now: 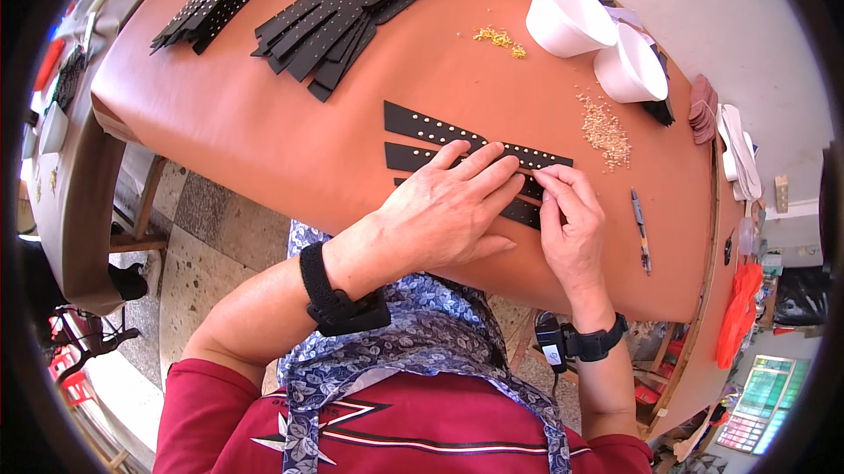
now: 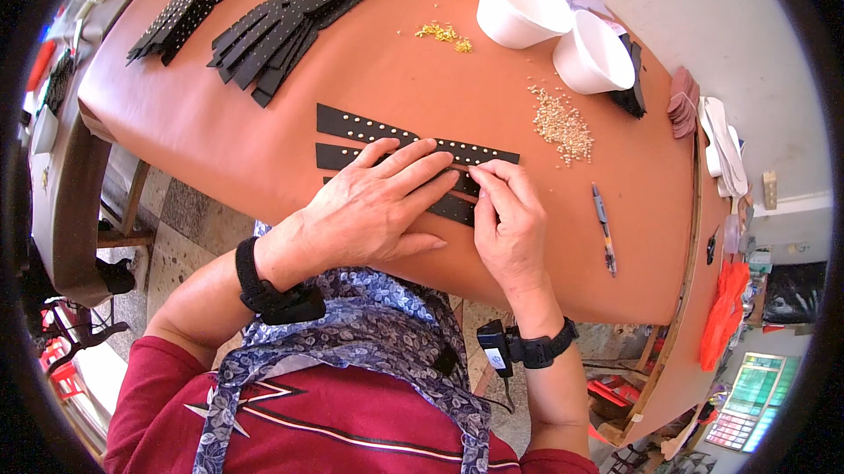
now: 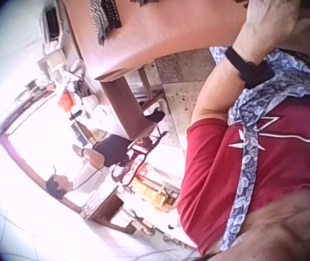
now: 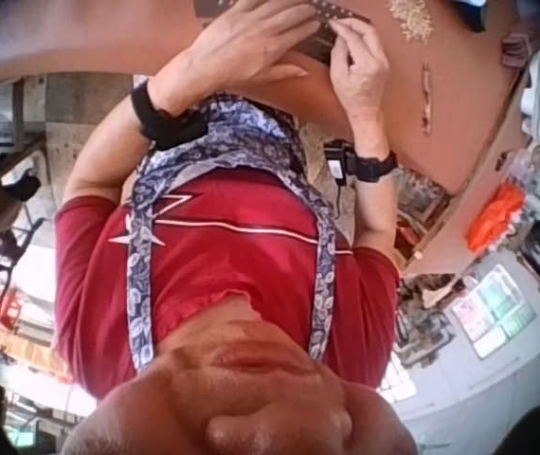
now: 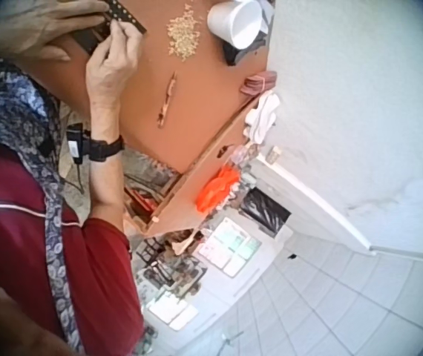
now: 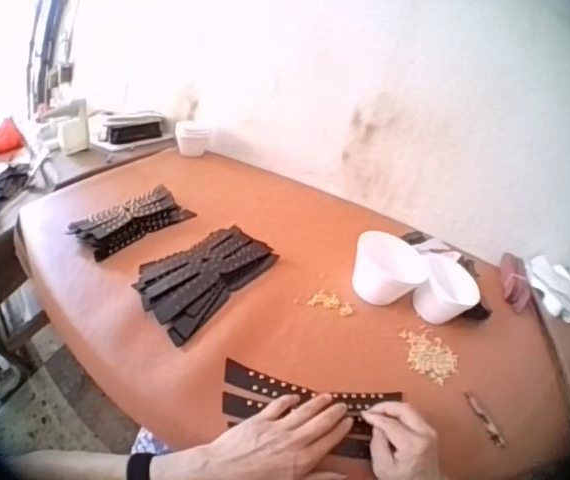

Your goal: Manually inserting decorative metal studs into pre-punched holes of black leather shoe straps.

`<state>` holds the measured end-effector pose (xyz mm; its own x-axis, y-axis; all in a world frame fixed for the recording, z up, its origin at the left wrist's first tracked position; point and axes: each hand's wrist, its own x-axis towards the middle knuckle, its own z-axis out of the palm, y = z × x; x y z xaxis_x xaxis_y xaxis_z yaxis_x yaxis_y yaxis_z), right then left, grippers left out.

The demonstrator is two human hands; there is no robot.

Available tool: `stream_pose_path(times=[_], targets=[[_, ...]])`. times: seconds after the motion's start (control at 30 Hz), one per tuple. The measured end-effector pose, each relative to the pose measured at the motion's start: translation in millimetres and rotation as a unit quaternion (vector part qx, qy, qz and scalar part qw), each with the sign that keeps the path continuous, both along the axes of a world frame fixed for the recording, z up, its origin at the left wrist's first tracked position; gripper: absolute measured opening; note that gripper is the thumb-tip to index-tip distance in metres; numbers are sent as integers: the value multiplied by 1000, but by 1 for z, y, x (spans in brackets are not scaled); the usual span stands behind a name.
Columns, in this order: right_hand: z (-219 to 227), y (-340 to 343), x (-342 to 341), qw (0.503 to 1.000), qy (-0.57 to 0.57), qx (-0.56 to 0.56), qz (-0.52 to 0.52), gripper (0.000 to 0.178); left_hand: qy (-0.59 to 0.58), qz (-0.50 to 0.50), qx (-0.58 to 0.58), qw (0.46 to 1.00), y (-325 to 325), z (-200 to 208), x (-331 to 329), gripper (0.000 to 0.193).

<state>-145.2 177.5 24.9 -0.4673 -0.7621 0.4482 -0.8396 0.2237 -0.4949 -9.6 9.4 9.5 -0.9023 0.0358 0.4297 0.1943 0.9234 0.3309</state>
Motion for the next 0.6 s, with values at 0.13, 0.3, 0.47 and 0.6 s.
stream_pose_path(times=[0.13, 0.3, 0.47, 0.6], targets=[[-2, 0, -1, 1000, 20, 0, 2, 26, -8, 4, -3, 1000, 0, 0, 0, 69], [-4, 0, 2, 996, 82, 21, -5, 33, -12, -1, -5, 1000, 0, 1, -1, 69], [-5, -1, 1, 987, 151, 59, -1, 31, -9, 0, 5, 1000, 0, -2, -2, 70], [0, -6, 2, 970, 229, 79, 11, 25, -23, -2, 9, 1000, -1, 1, -2, 71]])
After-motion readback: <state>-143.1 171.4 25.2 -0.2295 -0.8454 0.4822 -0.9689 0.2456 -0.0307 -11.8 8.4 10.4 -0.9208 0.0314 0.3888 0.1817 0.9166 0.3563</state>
